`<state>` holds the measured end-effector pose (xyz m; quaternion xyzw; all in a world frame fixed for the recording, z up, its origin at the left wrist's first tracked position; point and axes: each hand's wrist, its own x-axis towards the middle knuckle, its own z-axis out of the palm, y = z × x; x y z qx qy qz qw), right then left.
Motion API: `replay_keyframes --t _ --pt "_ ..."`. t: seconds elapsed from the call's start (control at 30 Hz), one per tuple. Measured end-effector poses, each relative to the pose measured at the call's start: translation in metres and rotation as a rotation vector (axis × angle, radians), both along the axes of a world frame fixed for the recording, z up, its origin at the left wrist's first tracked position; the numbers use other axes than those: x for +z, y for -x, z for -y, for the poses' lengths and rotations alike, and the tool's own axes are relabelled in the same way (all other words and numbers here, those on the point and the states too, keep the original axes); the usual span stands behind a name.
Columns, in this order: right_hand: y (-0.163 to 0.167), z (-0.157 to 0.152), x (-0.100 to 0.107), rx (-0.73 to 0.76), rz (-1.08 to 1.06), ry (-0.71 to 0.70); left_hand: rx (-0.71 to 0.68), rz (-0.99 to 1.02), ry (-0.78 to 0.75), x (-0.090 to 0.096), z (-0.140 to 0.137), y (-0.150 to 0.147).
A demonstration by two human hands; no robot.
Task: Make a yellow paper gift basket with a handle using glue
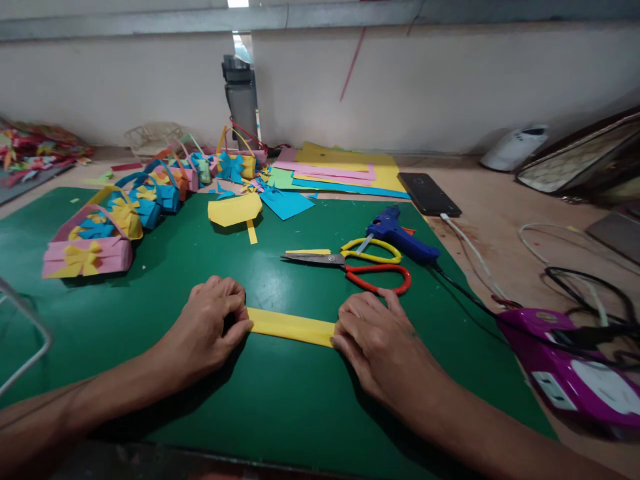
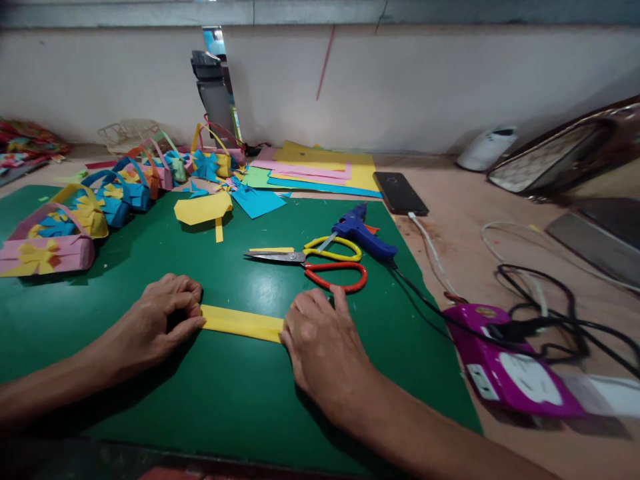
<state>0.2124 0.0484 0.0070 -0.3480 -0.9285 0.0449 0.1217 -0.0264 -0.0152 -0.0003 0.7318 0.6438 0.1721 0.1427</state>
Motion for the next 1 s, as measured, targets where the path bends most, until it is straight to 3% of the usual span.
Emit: replay_keyframes --t 0.33,0.67,0.77,1.0 --pt "0.001 0.000 0.002 -0.010 0.004 0.022 -0.015 0.034 -0.008 -0.001 -0.001 0.001" --pt "0.002 0.002 0.005 -0.009 0.050 0.027 -0.033 -0.057 0.004 -0.003 0.000 0.002" --pt "0.000 0.002 0.005 -0.005 0.047 0.043 -0.074 -0.158 -0.027 -0.003 0.000 0.002" --pt "0.000 0.002 0.006 0.001 0.039 0.035 -0.328 -0.656 -0.118 0.010 -0.002 -0.013"
